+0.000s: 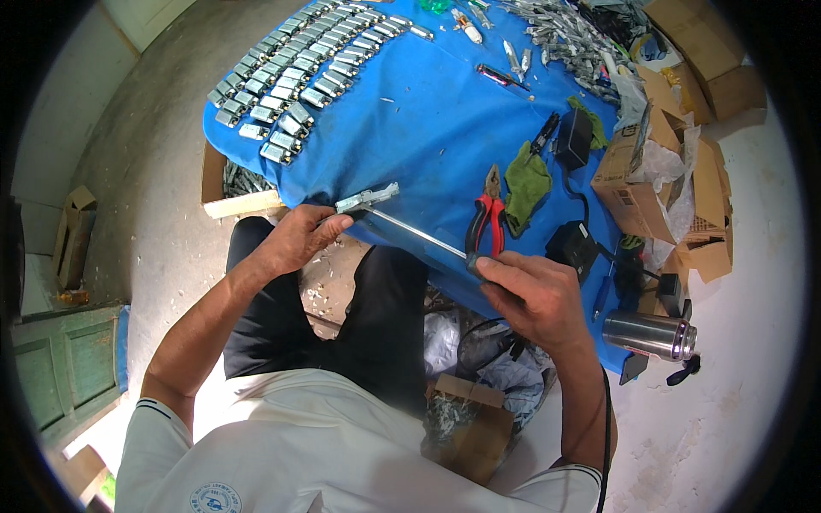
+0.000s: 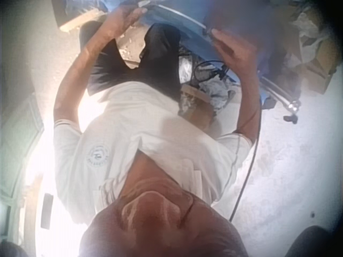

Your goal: The person uses a screwdriver to tighten screws on a metal lock mechanism held in their left hand. They repeatedly adjust the lock's position and apply pressure with the tool to secure the components. The workspace is a blue cloth-covered surface with many similar lock units arranged nearby.

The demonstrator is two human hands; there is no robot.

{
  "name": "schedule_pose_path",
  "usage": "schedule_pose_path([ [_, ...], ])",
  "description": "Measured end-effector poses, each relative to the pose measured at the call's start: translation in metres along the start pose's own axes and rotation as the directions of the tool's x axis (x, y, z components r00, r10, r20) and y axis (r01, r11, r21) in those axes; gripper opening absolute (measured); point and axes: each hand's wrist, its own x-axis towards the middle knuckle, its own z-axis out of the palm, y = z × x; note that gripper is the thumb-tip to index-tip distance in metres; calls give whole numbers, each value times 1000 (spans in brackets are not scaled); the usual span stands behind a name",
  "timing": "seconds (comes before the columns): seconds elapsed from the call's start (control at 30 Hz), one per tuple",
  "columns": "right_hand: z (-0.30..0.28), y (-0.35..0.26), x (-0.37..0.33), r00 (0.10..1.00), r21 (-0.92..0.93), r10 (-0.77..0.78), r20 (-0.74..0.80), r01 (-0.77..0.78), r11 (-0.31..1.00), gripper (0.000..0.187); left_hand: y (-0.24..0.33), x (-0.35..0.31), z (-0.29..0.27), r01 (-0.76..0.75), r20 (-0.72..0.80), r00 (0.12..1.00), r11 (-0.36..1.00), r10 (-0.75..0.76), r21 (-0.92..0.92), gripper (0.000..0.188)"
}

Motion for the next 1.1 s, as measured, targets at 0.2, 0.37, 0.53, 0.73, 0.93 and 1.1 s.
schedule_pose_path([
  [0.2,-11,-5,13,998,-82,-28,58,33,996,39,-6,1,3,-100,-62,992,990,107,104,54],
  [0.37,-4,0,12,999,-109,-25,27,27,994,37,-5,3,5,-86,-86,992,989,97,123,53],
  [0.53,-2,6,14,999,-74,-36,10,37,997,39,-1,1,4,-100,-91,989,976,119,192,53],
  [0.73,-2,9,17,999,-1,-25,39,25,1000,40,-2,1,4,-104,-81,989,978,121,183,53],
  [0.93,-3,15,13,1000,10,-11,29,11,1000,40,-1,0,6,-122,-109,984,977,142,172,51],
  [1.1,-2,15,10,1000,22,-9,22,8,1000,40,1,-1,5,-114,-97,986,977,133,179,51],
])
